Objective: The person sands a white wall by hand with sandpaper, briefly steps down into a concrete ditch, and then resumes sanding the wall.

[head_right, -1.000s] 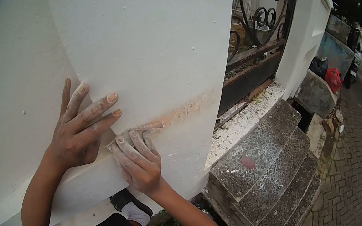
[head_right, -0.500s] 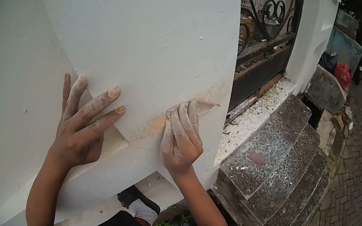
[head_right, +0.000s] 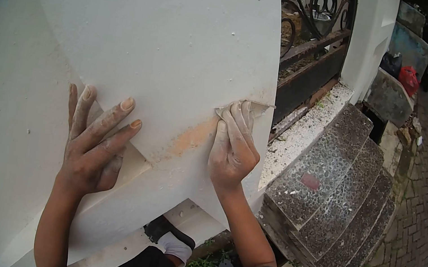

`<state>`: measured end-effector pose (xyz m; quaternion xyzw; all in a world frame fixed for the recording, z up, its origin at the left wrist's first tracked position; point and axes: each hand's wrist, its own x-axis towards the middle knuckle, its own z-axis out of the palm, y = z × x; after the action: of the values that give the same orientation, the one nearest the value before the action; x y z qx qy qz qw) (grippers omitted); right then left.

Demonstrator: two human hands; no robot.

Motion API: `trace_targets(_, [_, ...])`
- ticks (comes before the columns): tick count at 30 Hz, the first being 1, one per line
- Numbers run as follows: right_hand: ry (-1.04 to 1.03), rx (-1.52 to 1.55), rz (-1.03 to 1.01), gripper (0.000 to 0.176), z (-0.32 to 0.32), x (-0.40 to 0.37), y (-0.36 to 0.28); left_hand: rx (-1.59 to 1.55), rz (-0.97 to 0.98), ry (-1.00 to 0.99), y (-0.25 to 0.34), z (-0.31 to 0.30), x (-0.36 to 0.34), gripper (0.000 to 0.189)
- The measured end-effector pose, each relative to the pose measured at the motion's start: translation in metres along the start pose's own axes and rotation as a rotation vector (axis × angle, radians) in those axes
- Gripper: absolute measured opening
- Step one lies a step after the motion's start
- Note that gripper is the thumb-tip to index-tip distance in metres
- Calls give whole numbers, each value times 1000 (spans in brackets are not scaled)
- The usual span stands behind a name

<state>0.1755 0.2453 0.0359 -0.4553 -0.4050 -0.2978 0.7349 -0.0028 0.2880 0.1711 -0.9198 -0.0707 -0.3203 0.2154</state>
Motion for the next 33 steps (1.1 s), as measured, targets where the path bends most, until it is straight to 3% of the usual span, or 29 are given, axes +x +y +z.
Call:
trace_targets(1, [45,-3,3,18,4,3,2,-10,-8,-5,2,1,-1,36])
trace_targets(3, [-164,33,-70,16,2,-5,-42,-5,-14,23,2,4,-2,36])
trace_targets(7, [-108,-4,-103,18,-6,-3,-8,11,6,27,1,3,-2,37])
trace_targets(8, [54,12,160,18,-5,8,5,19,21,30,-2,3,-1,38])
trace_targets(11, [-19,26,56,18,5,-7,-28,20,21,36,0,5,-2,40])
trace_targets(12, [-212,106,-46,19,1,-16,-51,12,17,36,0,3,-1,41])
trace_targets(15, [-219,73,-189,19,-6,-12,-19,1,18,23,3,2,-1,42])
trace_targets(17, [79,26,117,19,-7,13,17,15,32,34,0,2,0,42])
trace_targets(21, [-245,156,-56,20,-9,-6,-43,20,38,59,2,5,-1,41])
trace_targets(24, [-362,254,-233,21,-13,-16,-24,33,39,19,3,2,-3,39])
trace_targets(26, [-5,21,-35,19,-15,18,25,51,46,30,-1,2,-2,38])
trace_targets(29, [91,59,140,22,-13,28,27,20,40,52,3,7,-4,37])
trace_targets(31, [-209,131,-65,21,-17,1,-16,4,28,57,4,8,-2,36])
trace_targets(33, [-342,233,-189,20,-21,-5,-16,55,35,29,4,4,-3,34])
